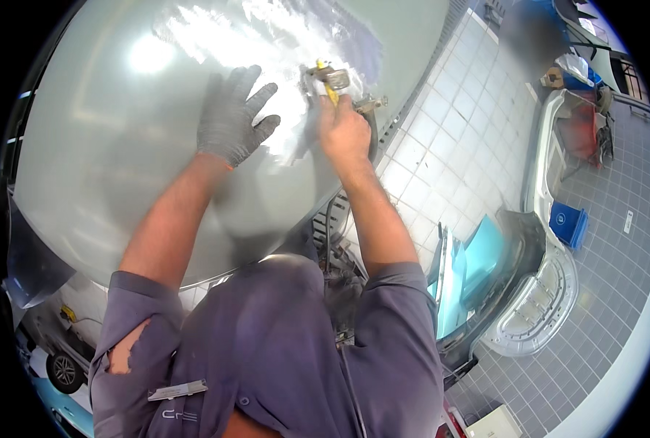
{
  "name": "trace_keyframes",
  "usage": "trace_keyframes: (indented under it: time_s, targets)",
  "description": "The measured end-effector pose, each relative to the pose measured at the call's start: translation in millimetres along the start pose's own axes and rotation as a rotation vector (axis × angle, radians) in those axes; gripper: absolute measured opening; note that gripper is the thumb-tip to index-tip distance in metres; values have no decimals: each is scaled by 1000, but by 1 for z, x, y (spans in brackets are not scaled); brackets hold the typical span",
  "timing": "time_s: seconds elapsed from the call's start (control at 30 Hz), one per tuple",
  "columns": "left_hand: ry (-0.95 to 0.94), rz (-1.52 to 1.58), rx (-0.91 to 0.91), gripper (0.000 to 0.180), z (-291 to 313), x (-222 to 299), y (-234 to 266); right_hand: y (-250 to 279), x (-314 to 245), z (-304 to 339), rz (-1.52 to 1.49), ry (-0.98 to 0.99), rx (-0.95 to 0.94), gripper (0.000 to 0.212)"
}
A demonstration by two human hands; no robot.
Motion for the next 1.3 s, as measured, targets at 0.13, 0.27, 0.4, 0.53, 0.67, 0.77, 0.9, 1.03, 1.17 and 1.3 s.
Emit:
trace_keyframes:
  time_s: [0.13, 0.27, 0.4, 0.53, 0.67, 0.77, 0.9, 1.03, 1.17, 1.3]
  targets:
    - [11, -47, 9, 59, -8, 3, 3, -10, -1, 1, 63, 16, -82, 48]
    - [-10, -18, 63, 64, -2, 6, 2, -7, 1, 8, -28, -37, -62, 49]
    - [27, -5, 12, 71, -5, 3, -1, 2, -14, 1, 43, 16, -143, 51]
    - [9, -41, 30, 75, -1, 3, -8, -5, -17, 3, 10, 94, -116, 44]
    - [-19, -76, 83, 73, -2, 8, 1, -3, -16, 13, -59, 171, -20, 40]
    - [-43, -73, 118, 69, 1, 13, 4, -5, -12, 13, -15, 213, -27, 40]
    - [-32, -146, 68, 74, -1, 9, -8, -9, -10, 17, 15, 222, -118, 42]
    - [-19, -235, -14, 84, -7, 13, -12, 17, 4, 16, -16, 137, -116, 44]
    - [263, -166, -197, 96, -29, 31, -19, 50, 21, 72, -234, 38, -104, 46]
    - [249, -238, 73, 102, -48, 74, -49, 55, 73, 140, -407, -158, -145, 48]
Point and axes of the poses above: each hand's wrist, its own z-axis away from the middle knuckle, its own y-axis out of the back of the hand, x = y × z, the point moved 5 cm from there along -z, towards the middle knuckle, and after that the axes turned 2 degrees about -z, right-handed, at the moved point
